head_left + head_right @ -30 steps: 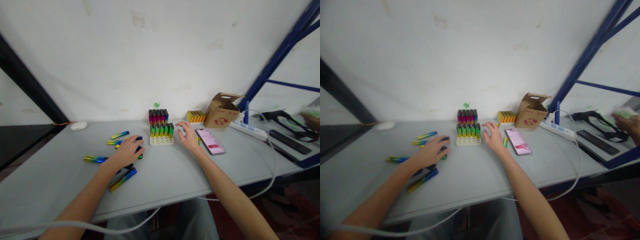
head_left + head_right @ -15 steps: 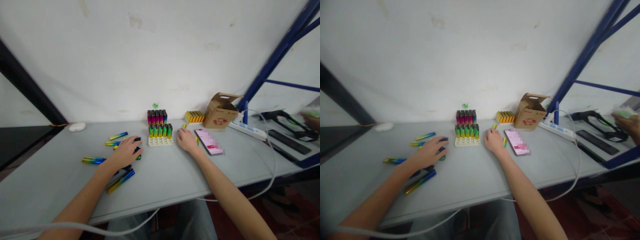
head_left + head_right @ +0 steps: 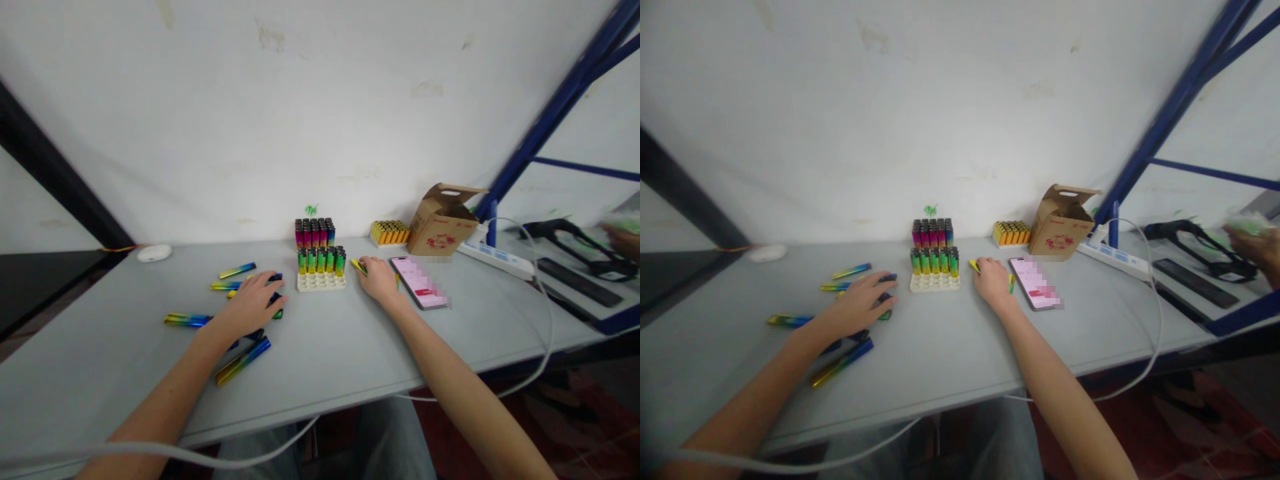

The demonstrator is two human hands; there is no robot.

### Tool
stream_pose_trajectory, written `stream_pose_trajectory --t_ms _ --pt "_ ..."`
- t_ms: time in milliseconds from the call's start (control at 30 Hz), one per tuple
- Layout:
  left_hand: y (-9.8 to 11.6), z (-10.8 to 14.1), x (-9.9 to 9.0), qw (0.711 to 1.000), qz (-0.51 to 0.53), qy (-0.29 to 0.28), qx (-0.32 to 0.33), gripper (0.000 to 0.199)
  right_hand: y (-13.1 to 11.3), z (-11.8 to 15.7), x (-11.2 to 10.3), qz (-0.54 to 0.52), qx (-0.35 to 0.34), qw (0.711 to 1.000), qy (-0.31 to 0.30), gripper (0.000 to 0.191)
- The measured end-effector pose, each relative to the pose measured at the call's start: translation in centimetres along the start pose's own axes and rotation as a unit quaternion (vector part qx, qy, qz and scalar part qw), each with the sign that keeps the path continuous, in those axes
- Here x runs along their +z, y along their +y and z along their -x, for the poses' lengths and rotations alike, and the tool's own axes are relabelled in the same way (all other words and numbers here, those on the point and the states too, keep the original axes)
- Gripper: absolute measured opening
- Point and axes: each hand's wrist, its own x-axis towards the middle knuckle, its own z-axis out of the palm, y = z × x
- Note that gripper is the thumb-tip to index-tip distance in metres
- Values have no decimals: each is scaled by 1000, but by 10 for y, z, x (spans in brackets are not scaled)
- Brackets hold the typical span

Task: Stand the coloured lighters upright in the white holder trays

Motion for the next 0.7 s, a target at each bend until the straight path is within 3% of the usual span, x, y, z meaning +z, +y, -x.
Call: stream_pose_trajectory --t_ms 267,700 --pt "0 0 -1 1000 -10 -10 -1 46 6 -4 7 -88 27 996 19 24" --pt "2 0 -4 999 -20 -36 1 49 5 -9 0 -229 2 969 93 20"
